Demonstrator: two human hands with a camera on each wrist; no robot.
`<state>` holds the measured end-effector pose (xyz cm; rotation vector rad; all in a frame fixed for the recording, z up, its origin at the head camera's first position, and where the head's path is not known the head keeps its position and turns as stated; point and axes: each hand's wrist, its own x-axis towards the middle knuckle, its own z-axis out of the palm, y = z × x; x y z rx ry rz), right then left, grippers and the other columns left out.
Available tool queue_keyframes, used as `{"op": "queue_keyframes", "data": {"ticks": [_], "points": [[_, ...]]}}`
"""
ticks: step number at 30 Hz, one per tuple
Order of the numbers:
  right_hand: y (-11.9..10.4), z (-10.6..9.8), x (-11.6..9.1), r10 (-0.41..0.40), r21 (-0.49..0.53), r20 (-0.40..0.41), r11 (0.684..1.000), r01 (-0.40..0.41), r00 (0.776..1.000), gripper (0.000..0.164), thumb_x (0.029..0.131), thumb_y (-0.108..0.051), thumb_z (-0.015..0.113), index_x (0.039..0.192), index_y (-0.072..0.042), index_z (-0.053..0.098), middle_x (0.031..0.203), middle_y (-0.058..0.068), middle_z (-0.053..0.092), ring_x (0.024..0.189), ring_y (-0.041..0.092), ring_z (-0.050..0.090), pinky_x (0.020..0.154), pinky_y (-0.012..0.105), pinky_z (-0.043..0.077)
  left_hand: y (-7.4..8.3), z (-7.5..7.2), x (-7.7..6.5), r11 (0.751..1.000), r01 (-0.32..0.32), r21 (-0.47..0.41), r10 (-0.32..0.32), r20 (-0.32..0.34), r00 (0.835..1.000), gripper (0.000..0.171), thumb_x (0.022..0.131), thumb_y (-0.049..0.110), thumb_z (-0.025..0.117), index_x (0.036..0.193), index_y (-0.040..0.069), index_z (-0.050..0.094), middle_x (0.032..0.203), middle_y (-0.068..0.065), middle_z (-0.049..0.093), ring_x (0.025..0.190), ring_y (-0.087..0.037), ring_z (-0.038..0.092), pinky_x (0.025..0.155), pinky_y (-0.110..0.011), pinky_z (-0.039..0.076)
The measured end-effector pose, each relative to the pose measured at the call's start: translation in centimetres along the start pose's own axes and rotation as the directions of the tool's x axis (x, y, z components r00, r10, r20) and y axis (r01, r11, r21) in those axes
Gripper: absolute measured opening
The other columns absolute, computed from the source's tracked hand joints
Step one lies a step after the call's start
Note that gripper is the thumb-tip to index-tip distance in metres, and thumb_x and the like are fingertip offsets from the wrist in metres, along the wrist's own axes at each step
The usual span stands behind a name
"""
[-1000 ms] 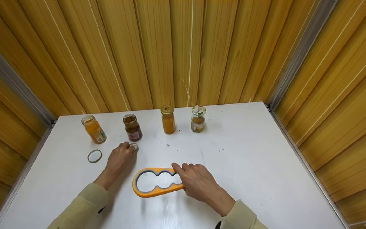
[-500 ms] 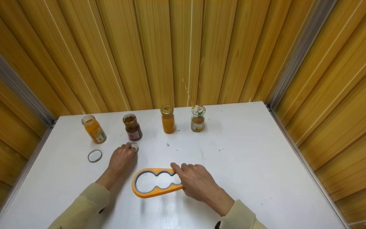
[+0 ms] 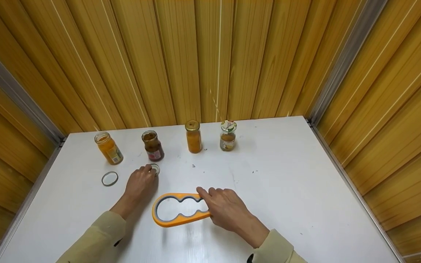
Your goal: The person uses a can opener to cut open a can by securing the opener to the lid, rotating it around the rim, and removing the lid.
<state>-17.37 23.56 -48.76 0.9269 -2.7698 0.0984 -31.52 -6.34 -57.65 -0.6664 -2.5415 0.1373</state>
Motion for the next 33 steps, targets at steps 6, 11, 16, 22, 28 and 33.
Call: {"op": "queue_keyframes", "data": {"ticks": [6,11,16,22,28,33], "points": [[0.1,0.1,-0.1,0.011,-0.016,0.006,1.000,-0.011,1.000,0.064,0.071,-0.011,0.072,0.130,-0.017,0.047,0.082,-0.007,0.054,0.066,0.009,0.050,0.056,0.025,0.045,-0.1,-0.7,-0.3,0.999,0.022,-0.026,-0.022,-0.011,1.000,0.010,0.081,0.003,0.060,0.088,0.003,0.068,0.084,-0.013,0.060,0.074,-0.029,0.059,0.061,-0.041,0.049],[0.2,0.3,-0.2,0.047,-0.039,0.036,0.998,-0.046,0.998,0.067,0.072,-0.015,0.074,0.132,-0.019,0.045,0.084,-0.005,0.053,0.070,0.011,0.050,0.060,0.027,0.047,-0.1,-1.4,-0.7,0.995,0.066,-0.079,-0.067,-0.008,0.998,0.011,0.082,0.003,0.061,0.089,0.005,0.068,0.086,-0.011,0.062,0.073,-0.027,0.058,0.061,-0.041,0.049],[0.2,0.5,-0.3,0.050,-0.043,0.043,0.998,-0.048,0.998,0.068,0.072,-0.016,0.074,0.133,-0.019,0.044,0.083,-0.004,0.050,0.068,0.011,0.047,0.061,0.027,0.047,-0.2,-1.8,-1.1,0.989,0.092,-0.112,-0.092,0.005,0.996,0.012,0.082,0.005,0.061,0.091,0.005,0.068,0.086,-0.010,0.063,0.072,-0.027,0.058,0.060,-0.040,0.048],[0.3,0.5,-0.5,0.048,-0.034,0.058,0.998,-0.046,0.997,0.067,0.073,-0.016,0.074,0.134,-0.018,0.044,0.086,-0.003,0.050,0.069,0.012,0.048,0.063,0.028,0.048,0.4,-2.3,-0.3,0.964,0.105,-0.243,-0.106,0.008,0.994,0.013,0.084,0.008,0.062,0.096,0.006,0.069,0.092,-0.010,0.065,0.080,-0.026,0.061,0.065,-0.040,0.050],[0.5,0.5,-0.9,0.050,-0.043,0.037,0.998,-0.048,0.998,0.068,0.072,-0.014,0.074,0.134,-0.018,0.045,0.084,-0.004,0.048,0.068,0.011,0.045,0.061,0.027,0.046,1.6,-3.0,2.5,0.828,0.227,-0.513,-0.174,0.149,0.973,0.029,0.086,0.017,0.065,0.114,0.011,0.063,0.106,-0.008,0.064,0.090,-0.024,0.063,0.077,-0.039,0.050],[0.7,0.4,-1.1,0.033,-0.042,0.013,0.999,-0.033,0.999,0.068,0.070,-0.011,0.074,0.133,-0.016,0.047,0.081,-0.005,0.047,0.065,0.011,0.043,0.057,0.025,0.043,2.8,-3.3,5.4,0.635,0.381,-0.672,-0.246,0.292,0.924,0.048,0.087,0.021,0.065,0.133,0.014,0.051,0.121,-0.006,0.059,0.099,-0.021,0.061,0.082,-0.035,0.050]]}}
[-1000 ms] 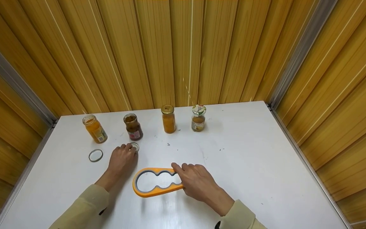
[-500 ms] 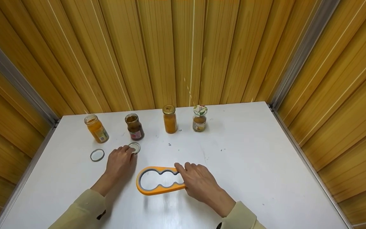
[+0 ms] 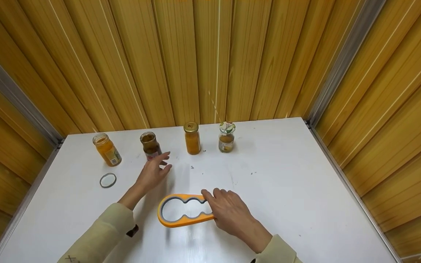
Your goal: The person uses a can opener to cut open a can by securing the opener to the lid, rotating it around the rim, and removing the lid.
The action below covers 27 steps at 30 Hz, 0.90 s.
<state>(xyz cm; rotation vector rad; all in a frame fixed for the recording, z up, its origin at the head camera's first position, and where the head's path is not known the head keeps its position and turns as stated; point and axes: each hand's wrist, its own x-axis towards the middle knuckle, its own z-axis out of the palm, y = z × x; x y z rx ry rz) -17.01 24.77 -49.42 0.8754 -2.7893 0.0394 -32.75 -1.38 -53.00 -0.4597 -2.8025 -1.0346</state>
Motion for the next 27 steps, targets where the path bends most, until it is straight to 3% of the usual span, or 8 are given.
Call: {"op": "queue_keyframes", "data": {"ticks": [4,10,15,21,23,27], "points": [[0.2,0.0,-0.2,0.014,0.006,0.017,1.000,-0.014,1.000,0.068,0.070,-0.013,0.075,0.133,-0.017,0.047,0.083,-0.004,0.048,0.068,0.011,0.045,0.061,0.028,0.046,1.2,0.7,2.3,0.990,0.092,-0.104,-0.091,0.017,0.996,0.057,0.088,0.027,0.064,0.139,0.016,0.043,0.129,-0.006,0.055,0.108,-0.021,0.057,0.088,-0.035,0.048],[0.5,0.0,-0.2,0.036,0.029,0.052,0.999,-0.037,0.998,0.070,0.069,-0.011,0.077,0.132,-0.017,0.047,0.083,-0.005,0.048,0.068,0.012,0.046,0.063,0.028,0.047,1.9,1.4,5.8,0.966,0.155,-0.207,-0.148,0.050,0.988,0.063,0.088,0.031,0.064,0.143,0.015,0.036,0.136,-0.008,0.047,0.116,-0.024,0.051,0.094,-0.039,0.043],[0.7,0.1,-0.7,0.056,0.035,0.048,0.998,-0.057,0.997,0.072,0.067,-0.010,0.078,0.132,-0.018,0.047,0.082,-0.005,0.046,0.067,0.012,0.044,0.060,0.027,0.046,1.8,2.0,7.7,0.921,0.220,-0.322,-0.192,0.116,0.974,0.069,0.087,0.033,0.064,0.145,0.017,0.030,0.141,-0.010,0.041,0.123,-0.028,0.045,0.097,-0.042,0.040],[0.9,0.5,-1.1,0.057,0.028,0.035,0.998,-0.058,0.998,0.071,0.067,-0.011,0.078,0.131,-0.017,0.048,0.081,-0.006,0.045,0.065,0.011,0.042,0.058,0.026,0.043,2.2,3.1,8.9,0.823,0.336,-0.458,-0.289,0.172,0.942,0.076,0.084,0.023,0.070,0.146,0.017,0.028,0.145,-0.010,0.036,0.128,-0.029,0.038,0.100,-0.042,0.038],[1.0,0.5,-1.2,0.057,0.025,0.035,0.998,-0.058,0.998,0.071,0.066,-0.011,0.079,0.130,-0.017,0.048,0.081,-0.006,0.045,0.065,0.011,0.042,0.059,0.026,0.044,2.6,3.4,9.3,0.808,0.350,-0.473,-0.302,0.178,0.937,0.078,0.083,0.023,0.071,0.146,0.017,0.027,0.146,-0.009,0.035,0.129,-0.028,0.036,0.100,-0.042,0.037],[1.0,0.4,-1.2,0.061,0.023,0.039,0.998,-0.062,0.997,0.071,0.067,-0.012,0.077,0.130,-0.017,0.047,0.079,-0.006,0.044,0.065,0.011,0.041,0.058,0.025,0.042,3.5,3.8,10.4,0.803,0.337,-0.492,-0.285,0.179,0.942,0.079,0.082,0.024,0.072,0.146,0.016,0.027,0.147,-0.008,0.033,0.131,-0.029,0.033,0.103,-0.044,0.034]]}}
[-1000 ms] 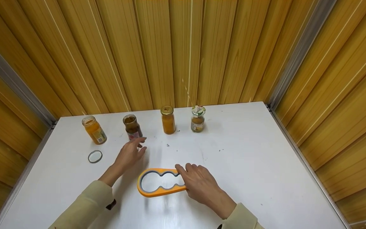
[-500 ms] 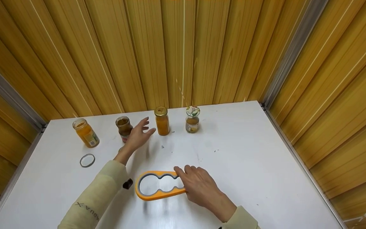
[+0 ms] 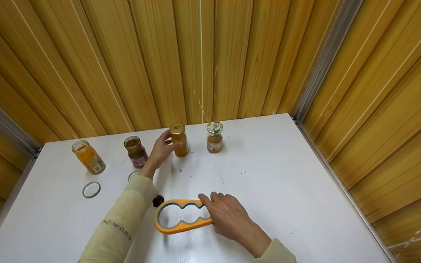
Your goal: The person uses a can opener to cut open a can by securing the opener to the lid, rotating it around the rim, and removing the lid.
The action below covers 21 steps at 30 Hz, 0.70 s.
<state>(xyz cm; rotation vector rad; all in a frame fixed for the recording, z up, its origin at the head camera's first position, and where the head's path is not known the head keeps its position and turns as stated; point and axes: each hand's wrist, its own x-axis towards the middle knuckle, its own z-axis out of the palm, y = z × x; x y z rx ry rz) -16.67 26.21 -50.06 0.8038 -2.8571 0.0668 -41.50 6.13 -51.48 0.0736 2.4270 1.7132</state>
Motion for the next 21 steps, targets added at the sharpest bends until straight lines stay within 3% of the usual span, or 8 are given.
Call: {"op": "queue_keyframes", "data": {"ticks": [5,9,15,21], "points": [[0.02,-0.28,-0.10,0.018,0.011,0.026,1.000,-0.018,0.999,0.072,0.068,-0.013,0.077,0.132,-0.019,0.046,0.082,-0.006,0.045,0.067,0.011,0.041,0.059,0.026,0.042,0.94,0.70,0.87,0.999,0.035,-0.035,-0.035,0.009,0.999,0.081,0.082,0.025,0.072,0.147,0.015,0.024,0.147,-0.010,0.032,0.132,-0.029,0.031,0.105,-0.046,0.029],[-0.06,-0.39,-0.09,0.024,0.026,0.032,0.999,-0.025,0.999,0.072,0.068,-0.013,0.077,0.132,-0.019,0.046,0.084,-0.007,0.046,0.069,0.011,0.042,0.061,0.027,0.044,1.00,0.36,1.09,0.997,0.059,-0.041,-0.058,0.014,0.998,0.081,0.082,0.024,0.071,0.147,0.015,0.023,0.145,-0.010,0.035,0.130,-0.028,0.034,0.105,-0.046,0.028],[0.17,-0.46,-0.48,0.039,0.023,0.035,0.999,-0.040,0.999,0.072,0.068,-0.013,0.078,0.132,-0.018,0.046,0.084,-0.006,0.047,0.069,0.011,0.043,0.060,0.026,0.044,0.71,-0.01,1.08,0.998,0.040,-0.054,-0.038,0.043,0.998,0.075,0.083,0.024,0.071,0.145,0.015,0.029,0.140,-0.008,0.040,0.127,-0.027,0.038,0.105,-0.047,0.029],[0.52,-0.52,-0.99,0.056,0.029,0.048,0.998,-0.058,0.997,0.073,0.069,-0.013,0.077,0.134,-0.018,0.045,0.086,-0.005,0.048,0.069,0.011,0.043,0.061,0.027,0.044,0.63,0.59,1.13,0.999,0.038,-0.038,-0.036,0.068,0.997,0.075,0.083,0.028,0.070,0.145,0.016,0.028,0.141,-0.007,0.039,0.128,-0.027,0.037,0.105,-0.047,0.029]]}}
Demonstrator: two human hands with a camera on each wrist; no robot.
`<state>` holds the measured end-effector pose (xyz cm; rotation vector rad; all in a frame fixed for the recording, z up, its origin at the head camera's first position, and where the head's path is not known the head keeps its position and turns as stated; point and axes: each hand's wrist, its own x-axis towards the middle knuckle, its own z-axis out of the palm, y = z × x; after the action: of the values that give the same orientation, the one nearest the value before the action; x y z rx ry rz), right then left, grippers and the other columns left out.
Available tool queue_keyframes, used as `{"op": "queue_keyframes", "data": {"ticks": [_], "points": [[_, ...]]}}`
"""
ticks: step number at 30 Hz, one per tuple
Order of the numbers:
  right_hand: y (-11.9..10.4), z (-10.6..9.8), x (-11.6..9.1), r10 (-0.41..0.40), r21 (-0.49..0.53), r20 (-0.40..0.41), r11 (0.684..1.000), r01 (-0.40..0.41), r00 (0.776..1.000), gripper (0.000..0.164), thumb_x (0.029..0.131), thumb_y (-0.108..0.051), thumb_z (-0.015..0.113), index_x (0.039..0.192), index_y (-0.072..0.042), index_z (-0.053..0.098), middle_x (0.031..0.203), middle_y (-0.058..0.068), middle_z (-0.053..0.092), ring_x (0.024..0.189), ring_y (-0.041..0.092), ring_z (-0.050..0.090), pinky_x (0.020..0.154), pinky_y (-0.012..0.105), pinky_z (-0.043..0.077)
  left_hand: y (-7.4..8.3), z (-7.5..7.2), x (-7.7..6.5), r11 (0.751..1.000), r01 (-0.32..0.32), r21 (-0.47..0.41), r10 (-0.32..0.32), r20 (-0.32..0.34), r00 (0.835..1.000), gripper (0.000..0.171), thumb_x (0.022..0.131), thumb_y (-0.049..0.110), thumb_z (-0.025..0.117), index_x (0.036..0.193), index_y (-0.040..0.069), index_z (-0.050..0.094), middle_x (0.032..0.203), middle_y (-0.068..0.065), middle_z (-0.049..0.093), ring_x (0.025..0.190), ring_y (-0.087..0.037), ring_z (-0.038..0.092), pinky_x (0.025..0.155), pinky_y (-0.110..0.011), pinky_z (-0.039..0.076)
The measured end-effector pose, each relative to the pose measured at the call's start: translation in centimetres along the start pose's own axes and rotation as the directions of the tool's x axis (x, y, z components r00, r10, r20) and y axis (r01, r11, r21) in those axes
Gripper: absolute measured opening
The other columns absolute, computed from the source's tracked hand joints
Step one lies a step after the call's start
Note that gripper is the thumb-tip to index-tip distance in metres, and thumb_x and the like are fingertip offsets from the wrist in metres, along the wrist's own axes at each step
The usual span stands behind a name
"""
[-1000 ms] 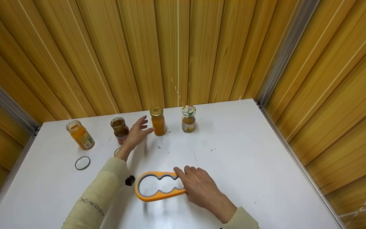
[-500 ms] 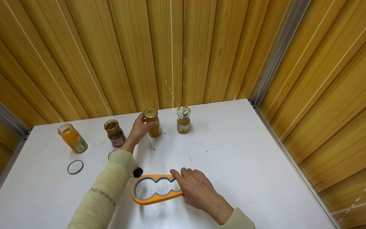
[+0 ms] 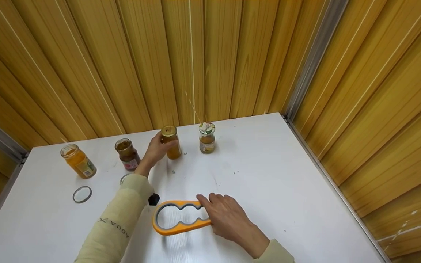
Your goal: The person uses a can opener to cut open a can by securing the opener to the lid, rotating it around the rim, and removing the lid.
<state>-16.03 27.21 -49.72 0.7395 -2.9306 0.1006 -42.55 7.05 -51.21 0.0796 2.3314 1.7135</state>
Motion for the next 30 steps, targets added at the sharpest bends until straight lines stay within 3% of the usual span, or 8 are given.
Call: {"op": "queue_keyframes", "data": {"ticks": [11,18,25,30], "points": [[-0.1,0.0,0.2,-0.024,-0.040,-0.024,0.999,0.023,0.999,0.076,0.068,-0.013,0.077,0.134,-0.030,0.043,0.077,-0.008,0.040,0.060,0.011,0.036,0.053,0.023,0.035,-0.7,-0.8,-1.2,0.997,-0.070,0.041,0.068,0.034,0.997,0.074,0.083,0.029,0.071,0.143,0.012,0.031,0.139,-0.009,0.042,0.127,-0.026,0.039,0.105,-0.046,0.029],[-0.2,-0.1,0.3,-0.010,-0.022,0.008,1.000,0.010,1.000,0.079,0.069,-0.016,0.078,0.136,-0.032,0.040,0.079,-0.007,0.042,0.062,0.011,0.038,0.055,0.023,0.038,-1.1,-1.4,-2.6,0.995,-0.080,0.063,0.075,0.082,0.994,0.075,0.083,0.031,0.070,0.144,0.012,0.030,0.139,-0.009,0.042,0.127,-0.026,0.038,0.105,-0.046,0.030],[-0.3,-0.1,0.6,-0.035,-0.028,-0.031,0.999,0.034,0.999,0.074,0.068,-0.014,0.077,0.133,-0.028,0.045,0.077,-0.007,0.040,0.058,0.011,0.036,0.052,0.022,0.035,-1.5,-2.3,-4.1,0.986,-0.102,0.128,0.087,0.122,0.989,0.073,0.084,0.032,0.069,0.143,0.012,0.032,0.137,-0.008,0.045,0.124,-0.025,0.041,0.102,-0.045,0.033],[-0.5,-0.2,0.8,-0.028,-0.006,-0.017,1.000,0.028,0.999,0.075,0.068,-0.013,0.077,0.134,-0.029,0.045,0.077,-0.008,0.039,0.059,0.011,0.036,0.052,0.022,0.034,-2.0,-2.8,-5.2,0.984,-0.109,0.141,0.091,0.129,0.987,0.074,0.082,0.034,0.070,0.143,0.012,0.033,0.137,-0.008,0.045,0.124,-0.024,0.042,0.102,-0.044,0.034]]}}
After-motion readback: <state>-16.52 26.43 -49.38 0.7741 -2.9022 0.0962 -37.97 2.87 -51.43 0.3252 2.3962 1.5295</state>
